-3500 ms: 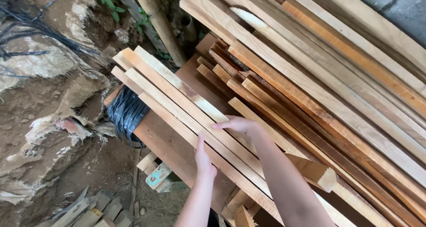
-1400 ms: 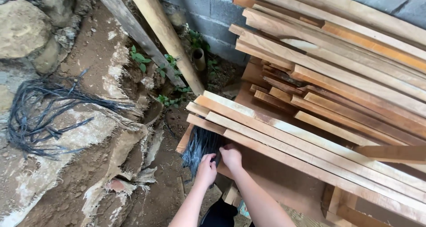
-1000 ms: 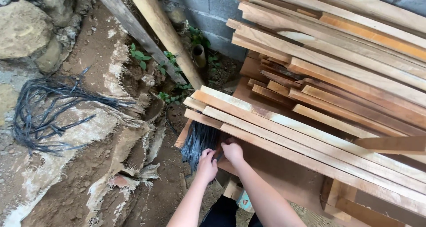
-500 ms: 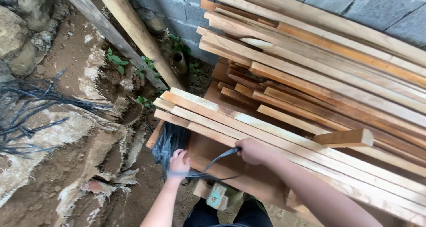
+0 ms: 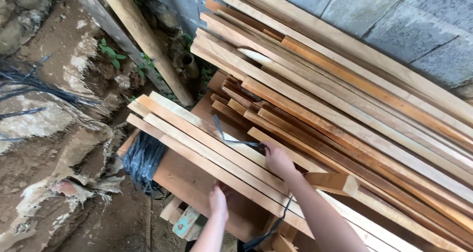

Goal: Organizing and tying bundles of thin wooden planks together using plastic twine.

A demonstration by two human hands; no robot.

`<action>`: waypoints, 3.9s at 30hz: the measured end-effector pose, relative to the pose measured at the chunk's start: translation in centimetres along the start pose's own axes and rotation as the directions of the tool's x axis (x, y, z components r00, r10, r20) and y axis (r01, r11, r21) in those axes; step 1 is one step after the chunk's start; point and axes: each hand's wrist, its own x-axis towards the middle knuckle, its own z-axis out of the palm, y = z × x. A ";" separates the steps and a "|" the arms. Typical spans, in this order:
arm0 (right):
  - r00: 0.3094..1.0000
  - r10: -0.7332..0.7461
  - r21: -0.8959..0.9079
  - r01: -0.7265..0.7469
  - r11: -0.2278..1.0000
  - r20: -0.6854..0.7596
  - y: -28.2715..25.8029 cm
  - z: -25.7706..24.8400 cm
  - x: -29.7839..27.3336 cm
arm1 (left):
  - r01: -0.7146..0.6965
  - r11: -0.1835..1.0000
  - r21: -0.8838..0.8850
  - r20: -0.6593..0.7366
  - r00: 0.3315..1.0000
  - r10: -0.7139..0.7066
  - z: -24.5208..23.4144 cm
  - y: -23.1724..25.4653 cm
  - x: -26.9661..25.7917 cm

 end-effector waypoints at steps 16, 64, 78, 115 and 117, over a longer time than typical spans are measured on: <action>0.641 0.446 0.103 -0.634 0.767 0.624 -2.3 -2.6 4.0 | 0.268 0.899 -0.347 0.119 0.963 -0.241 7.3 -3.3 0.0; 0.976 -0.052 0.048 0.063 0.997 -0.211 7.8 1.1 -8.2 | -0.763 0.508 0.401 0.419 0.646 0.638 -1.3 -7.1 -12.5; 0.978 -0.002 0.056 0.014 0.998 -0.210 10.4 2.3 -7.3 | -0.704 0.609 0.366 0.141 0.689 0.711 2.1 -10.8 -14.9; 0.974 0.078 0.614 0.072 0.786 -0.214 7.4 -0.4 -5.9 | -0.937 -0.075 0.340 0.681 0.191 0.707 3.1 -2.9 -14.3; 0.979 0.086 0.711 0.074 0.699 -0.187 6.8 -0.9 -6.1 | -0.944 -0.147 0.295 0.694 0.105 0.713 4.7 -3.1 -12.6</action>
